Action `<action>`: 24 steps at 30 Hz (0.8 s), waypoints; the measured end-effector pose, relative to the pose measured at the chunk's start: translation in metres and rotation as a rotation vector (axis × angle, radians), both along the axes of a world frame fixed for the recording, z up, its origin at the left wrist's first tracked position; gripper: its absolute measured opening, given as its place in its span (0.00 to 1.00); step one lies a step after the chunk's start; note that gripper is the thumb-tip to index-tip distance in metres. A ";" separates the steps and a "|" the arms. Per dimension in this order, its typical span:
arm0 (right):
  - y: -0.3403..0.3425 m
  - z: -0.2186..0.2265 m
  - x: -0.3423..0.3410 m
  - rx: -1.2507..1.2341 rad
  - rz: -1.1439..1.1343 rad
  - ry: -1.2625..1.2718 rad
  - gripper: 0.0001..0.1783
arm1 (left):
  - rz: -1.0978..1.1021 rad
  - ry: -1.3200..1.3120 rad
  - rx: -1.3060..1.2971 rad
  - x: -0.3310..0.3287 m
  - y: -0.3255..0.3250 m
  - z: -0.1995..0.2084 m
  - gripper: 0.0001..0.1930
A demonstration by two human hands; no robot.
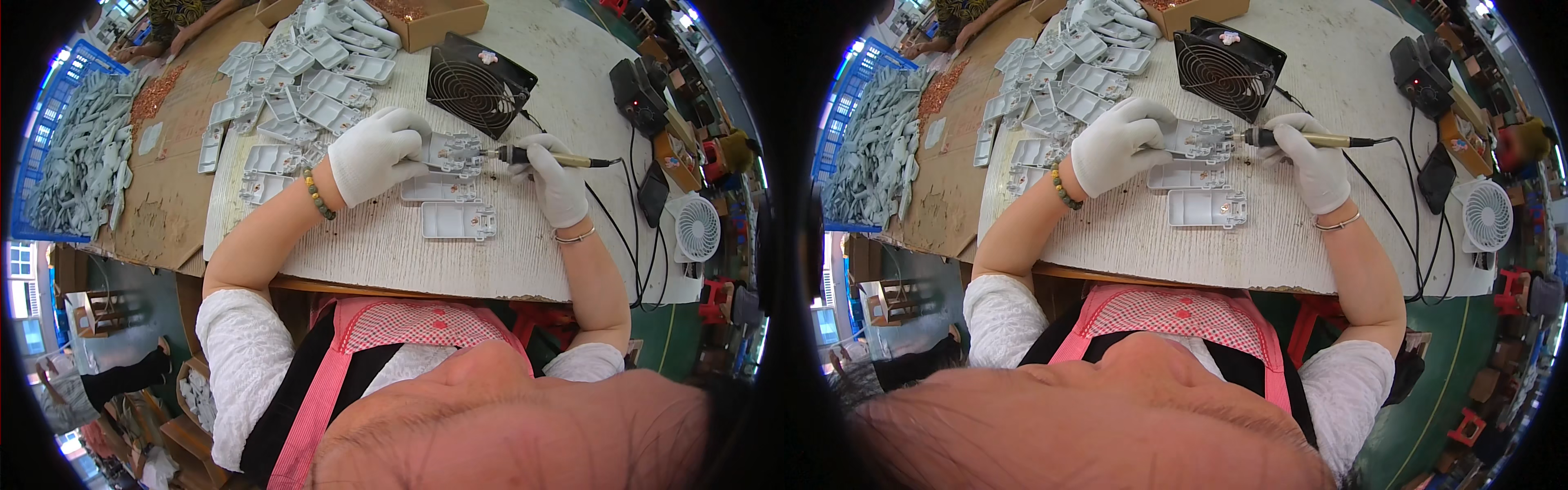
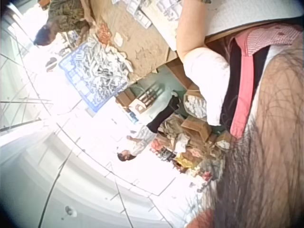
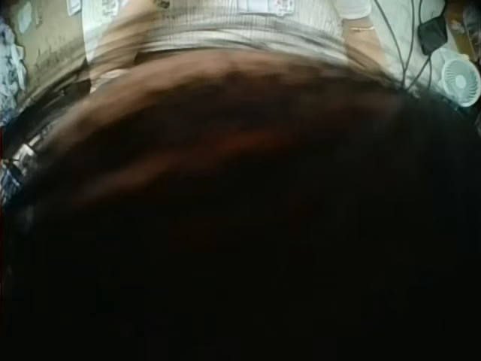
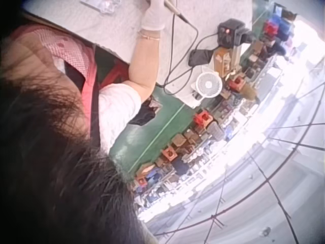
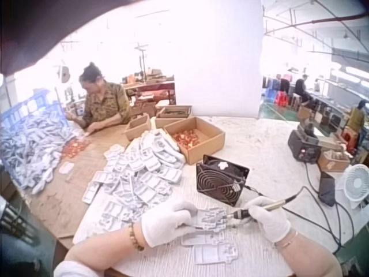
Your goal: Soldering electronic components onto small plastic parts at a factory workstation.
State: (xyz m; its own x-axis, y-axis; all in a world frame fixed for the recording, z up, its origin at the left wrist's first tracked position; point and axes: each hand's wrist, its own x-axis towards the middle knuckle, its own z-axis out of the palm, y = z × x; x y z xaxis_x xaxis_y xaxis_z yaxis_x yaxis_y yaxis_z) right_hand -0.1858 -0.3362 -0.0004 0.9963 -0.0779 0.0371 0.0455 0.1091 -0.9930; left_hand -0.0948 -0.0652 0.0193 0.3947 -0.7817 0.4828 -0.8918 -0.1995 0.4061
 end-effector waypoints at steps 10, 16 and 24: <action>0.001 0.001 0.001 0.017 0.003 0.004 0.10 | -0.008 0.012 -0.011 0.001 0.002 0.000 0.10; -0.006 -0.006 0.002 0.107 -0.014 -0.059 0.10 | 0.001 0.007 -0.017 0.000 0.002 -0.003 0.09; -0.017 -0.007 0.007 0.304 -0.066 -0.159 0.11 | 0.014 -0.020 -0.024 -0.004 -0.001 -0.001 0.14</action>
State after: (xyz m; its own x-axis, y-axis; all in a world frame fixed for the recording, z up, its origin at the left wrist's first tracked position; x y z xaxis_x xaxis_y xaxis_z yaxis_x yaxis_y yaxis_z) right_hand -0.1793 -0.3536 -0.0070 0.9722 -0.1738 0.1567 0.2141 0.3903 -0.8954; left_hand -0.0990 -0.0665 0.0180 0.3955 -0.7644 0.5093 -0.8970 -0.2020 0.3932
